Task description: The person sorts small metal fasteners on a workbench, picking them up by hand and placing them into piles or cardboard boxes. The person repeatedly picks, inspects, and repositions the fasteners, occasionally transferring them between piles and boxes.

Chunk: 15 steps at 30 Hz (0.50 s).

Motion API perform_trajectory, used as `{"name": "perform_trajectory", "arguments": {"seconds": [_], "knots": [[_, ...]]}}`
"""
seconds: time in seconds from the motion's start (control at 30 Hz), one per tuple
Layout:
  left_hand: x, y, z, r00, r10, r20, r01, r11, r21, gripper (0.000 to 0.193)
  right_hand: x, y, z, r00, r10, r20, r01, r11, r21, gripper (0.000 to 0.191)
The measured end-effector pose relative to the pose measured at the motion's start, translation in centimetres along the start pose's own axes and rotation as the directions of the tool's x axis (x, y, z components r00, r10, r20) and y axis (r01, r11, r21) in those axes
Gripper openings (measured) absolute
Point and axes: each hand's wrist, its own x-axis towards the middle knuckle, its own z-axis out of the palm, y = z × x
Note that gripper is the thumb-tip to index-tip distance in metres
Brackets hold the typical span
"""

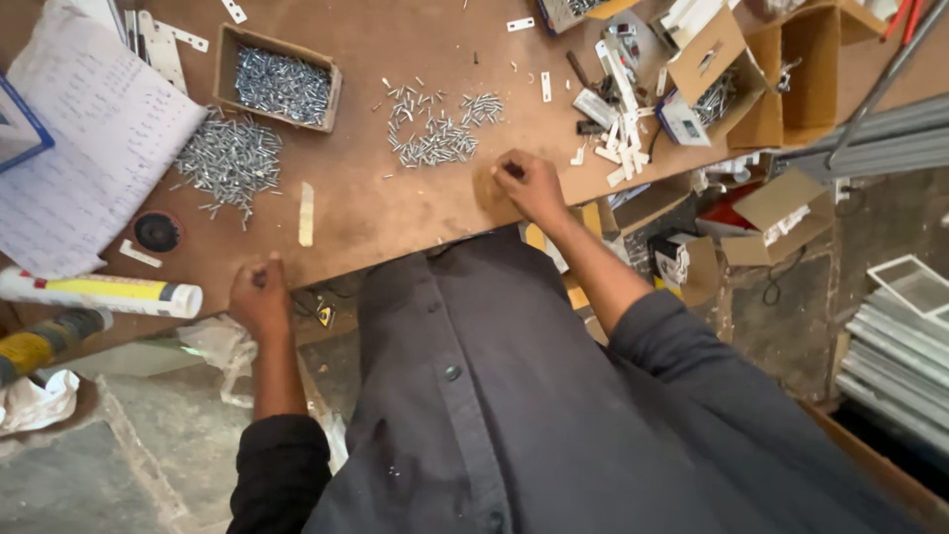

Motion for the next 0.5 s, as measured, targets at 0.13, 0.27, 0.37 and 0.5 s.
{"name": "perform_trajectory", "arguments": {"seconds": [0.13,0.27,0.37,0.5], "knots": [[-4.3,-3.0,0.0,0.987,-0.127,-0.094,0.133,0.989,0.066,0.049,4.1,2.0,-1.8,0.997,0.038,-0.067,-0.036,0.999,0.031,0.013],[-10.8,-4.8,-0.2,0.993,0.064,-0.1,-0.024,0.934,0.355,0.055,7.5,4.1,-3.8,0.993,-0.034,-0.109,0.033,0.999,-0.011,0.013],[-17.5,-4.9,0.0,0.943,-0.321,0.089,0.307,0.941,0.143,0.047,9.1,5.6,-4.9,0.983,-0.132,-0.124,0.129,0.991,-0.032,0.014],[-25.0,-4.2,1.2,0.755,-0.592,0.281,0.636,0.766,-0.092,0.034,10.1,6.3,-5.6,0.982,-0.176,-0.061,0.176,0.984,-0.011,0.011]]}}
